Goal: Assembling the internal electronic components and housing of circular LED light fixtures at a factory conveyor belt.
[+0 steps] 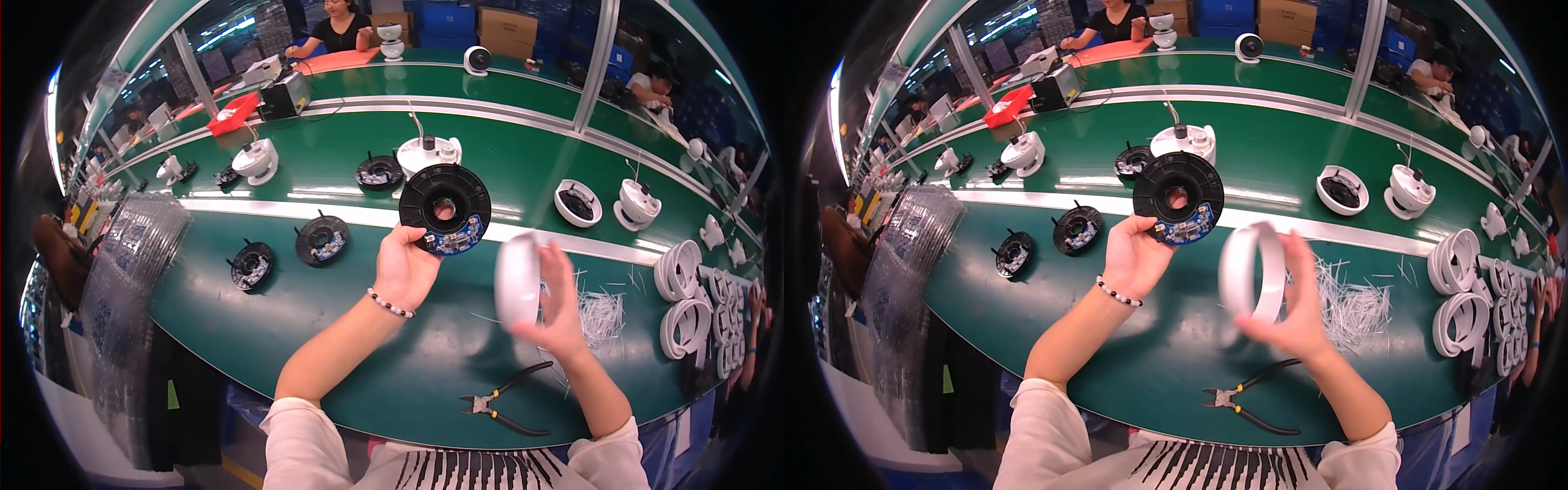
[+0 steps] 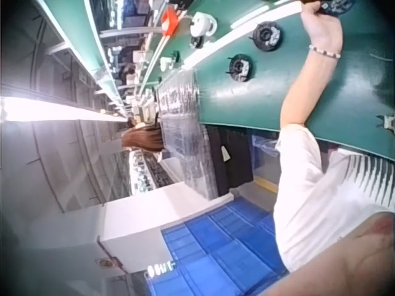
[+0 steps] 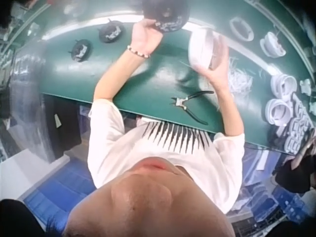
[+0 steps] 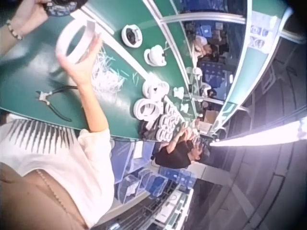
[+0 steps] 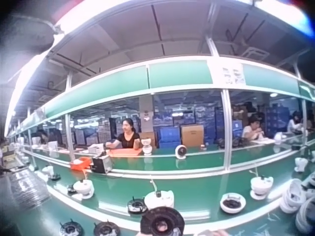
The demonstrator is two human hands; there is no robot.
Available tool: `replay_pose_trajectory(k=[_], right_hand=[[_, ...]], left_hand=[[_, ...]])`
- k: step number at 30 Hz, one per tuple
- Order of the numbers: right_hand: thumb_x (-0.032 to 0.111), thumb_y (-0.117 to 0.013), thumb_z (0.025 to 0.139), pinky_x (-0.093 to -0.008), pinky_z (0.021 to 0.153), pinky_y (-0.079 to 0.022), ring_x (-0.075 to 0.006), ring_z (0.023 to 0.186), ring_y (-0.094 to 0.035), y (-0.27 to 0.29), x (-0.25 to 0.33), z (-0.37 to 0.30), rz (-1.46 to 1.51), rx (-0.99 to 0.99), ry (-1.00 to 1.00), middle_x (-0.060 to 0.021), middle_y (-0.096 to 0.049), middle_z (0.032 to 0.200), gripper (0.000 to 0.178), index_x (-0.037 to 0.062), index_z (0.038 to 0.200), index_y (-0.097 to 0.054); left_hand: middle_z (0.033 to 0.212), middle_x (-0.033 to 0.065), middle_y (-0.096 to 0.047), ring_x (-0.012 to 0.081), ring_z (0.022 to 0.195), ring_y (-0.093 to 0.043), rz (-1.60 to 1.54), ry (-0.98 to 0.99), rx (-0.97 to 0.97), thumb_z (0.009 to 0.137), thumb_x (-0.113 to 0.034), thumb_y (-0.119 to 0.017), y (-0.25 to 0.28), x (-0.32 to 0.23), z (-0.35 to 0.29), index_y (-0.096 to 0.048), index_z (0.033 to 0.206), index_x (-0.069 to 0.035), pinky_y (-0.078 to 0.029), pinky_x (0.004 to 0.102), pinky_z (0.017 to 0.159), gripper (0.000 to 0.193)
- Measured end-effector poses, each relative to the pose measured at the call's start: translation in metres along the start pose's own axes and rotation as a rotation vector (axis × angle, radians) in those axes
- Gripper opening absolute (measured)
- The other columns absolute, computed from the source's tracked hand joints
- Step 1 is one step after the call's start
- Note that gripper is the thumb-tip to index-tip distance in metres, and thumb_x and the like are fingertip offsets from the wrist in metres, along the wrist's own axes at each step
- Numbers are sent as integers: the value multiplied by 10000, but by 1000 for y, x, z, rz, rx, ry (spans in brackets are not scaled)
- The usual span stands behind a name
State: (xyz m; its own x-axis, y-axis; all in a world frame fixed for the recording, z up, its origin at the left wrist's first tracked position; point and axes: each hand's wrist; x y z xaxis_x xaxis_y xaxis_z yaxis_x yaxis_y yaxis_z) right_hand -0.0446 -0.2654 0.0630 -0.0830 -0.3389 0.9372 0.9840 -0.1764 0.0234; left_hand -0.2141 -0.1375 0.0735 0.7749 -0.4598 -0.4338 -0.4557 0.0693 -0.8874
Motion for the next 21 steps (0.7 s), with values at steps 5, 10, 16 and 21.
replay_pose_trajectory(k=[5,10,16,21], right_hand=[[219,-672,657,-361,954,-323,-242,1164,-351,-22,6,13,493,-110,-212,-141,-325,1252,875,40,1326,-137],[112,-715,628,-399,994,-267,-270,1253,-233,-22,-3,22,342,-103,-114,-192,-185,1348,964,50,1349,-76],[238,-829,514,-360,994,-273,-293,1231,-276,-27,-10,28,-114,31,57,-234,-214,1334,1125,7,1342,-103],[330,-833,462,-397,981,-288,-337,1192,-319,-37,-1,30,-314,116,84,-237,-292,1259,1176,-6,1337,-122]], left_hand=[[1233,102,-408,237,1127,-424,138,-113,238,704,120,-367,4,27,-11,-310,1247,-44,-355,397,957,570],[1177,83,-456,216,1083,-467,416,258,304,706,115,-432,15,29,-22,-335,1241,-88,-411,378,903,580],[1319,173,-329,344,1205,-332,132,517,595,745,-687,-355,19,-1,-10,-270,1317,-60,-233,507,1008,853],[1167,148,-485,283,1048,-492,44,516,483,825,-585,-297,24,-3,-2,-390,1235,-55,-403,457,896,676]])
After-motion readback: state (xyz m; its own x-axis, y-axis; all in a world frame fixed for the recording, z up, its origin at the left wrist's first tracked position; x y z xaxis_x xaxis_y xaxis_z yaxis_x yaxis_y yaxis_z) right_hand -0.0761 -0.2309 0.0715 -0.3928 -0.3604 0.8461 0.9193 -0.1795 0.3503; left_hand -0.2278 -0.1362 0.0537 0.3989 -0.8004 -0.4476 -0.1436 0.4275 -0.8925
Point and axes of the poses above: each hand's wrist, its own z-axis towards the middle knuckle, its own y-axis out of the back of the hand, x = y × z
